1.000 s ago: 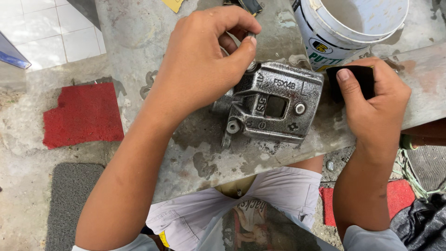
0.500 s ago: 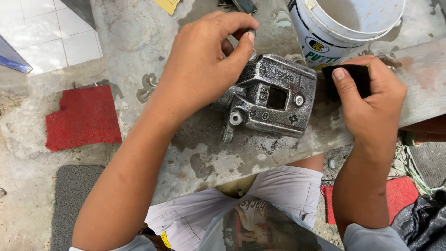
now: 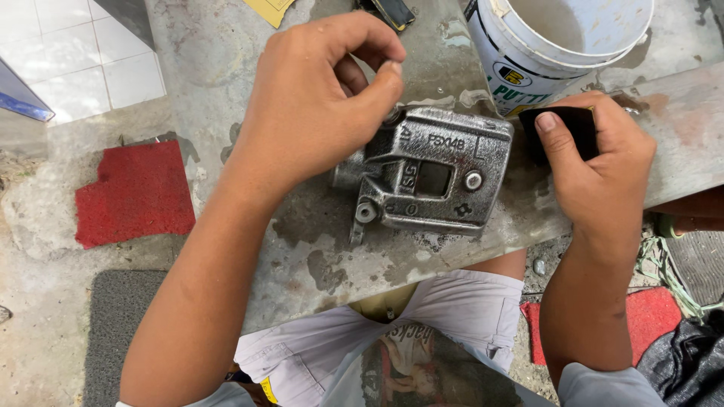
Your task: The person scrubs a metal mechanical part with a small abrasive pad, repeatedly dipping the pad into a bucket of water. They rotate the part to clean multiple sides and crevices, then place it on the workbench.
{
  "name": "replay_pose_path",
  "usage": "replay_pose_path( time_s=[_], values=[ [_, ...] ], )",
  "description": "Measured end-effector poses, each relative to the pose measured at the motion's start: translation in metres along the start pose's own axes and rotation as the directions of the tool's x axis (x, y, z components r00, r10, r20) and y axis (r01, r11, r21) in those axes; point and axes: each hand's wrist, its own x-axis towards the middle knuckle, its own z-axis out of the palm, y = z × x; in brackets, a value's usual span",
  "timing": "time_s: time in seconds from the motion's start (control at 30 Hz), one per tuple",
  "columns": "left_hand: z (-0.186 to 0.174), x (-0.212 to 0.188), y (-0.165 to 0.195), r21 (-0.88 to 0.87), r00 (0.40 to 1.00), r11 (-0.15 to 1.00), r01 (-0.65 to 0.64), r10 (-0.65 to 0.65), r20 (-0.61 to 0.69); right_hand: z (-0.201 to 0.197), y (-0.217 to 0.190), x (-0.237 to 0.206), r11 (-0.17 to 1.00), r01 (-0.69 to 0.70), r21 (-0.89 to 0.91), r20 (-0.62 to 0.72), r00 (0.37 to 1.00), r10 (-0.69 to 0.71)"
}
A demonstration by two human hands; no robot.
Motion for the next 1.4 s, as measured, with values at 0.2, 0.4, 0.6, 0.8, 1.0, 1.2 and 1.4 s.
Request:
replay_pose_path(
  time_s=[0.2, 0.4, 0.6, 0.8, 1.0, 1.2, 1.4],
  values=[
    [-0.005, 0.002, 0.015, -0.002, 0.996, 0.996, 0.084, -0.084, -0.015, 0.000, 0.000, 0.000, 1.000, 0.009, -0.003, 0.010, 1.000, -0.009],
    [-0.004, 0.004, 0.015, 0.050, 0.995, 0.993, 0.103, -0.103, -0.010, -0.001, 0.001, 0.001, 0.999, 0.035, 0.005, 0.014, 0.999, -0.035],
    [-0.005, 0.001, 0.008, -0.029, 0.997, 0.997, 0.073, -0.073, -0.006, -0.001, 0.003, 0.001, 0.999, 0.037, 0.025, 0.012, 0.999, -0.037],
    [-0.004, 0.001, 0.004, -0.017, 1.000, 1.000, 0.002, -0.002, -0.013, 0.000, 0.003, 0.000, 0.999, 0.029, 0.020, 0.007, 1.000, -0.029],
    [-0.005, 0.000, 0.003, -0.018, 0.999, 0.999, 0.033, -0.033, -0.016, 0.000, 0.005, -0.001, 0.999, 0.054, 0.003, 0.015, 0.998, -0.054],
    [-0.004, 0.002, 0.004, -0.021, 0.999, 0.999, 0.039, -0.040, -0.022, 0.001, 0.004, -0.001, 1.000, 0.026, 0.009, 0.002, 1.000, -0.026],
    [0.000, 0.005, 0.001, -0.023, 0.998, 0.998, 0.058, -0.058, 0.007, 0.000, 0.002, -0.002, 1.000, 0.003, -0.015, 0.001, 1.000, -0.003]
  ],
)
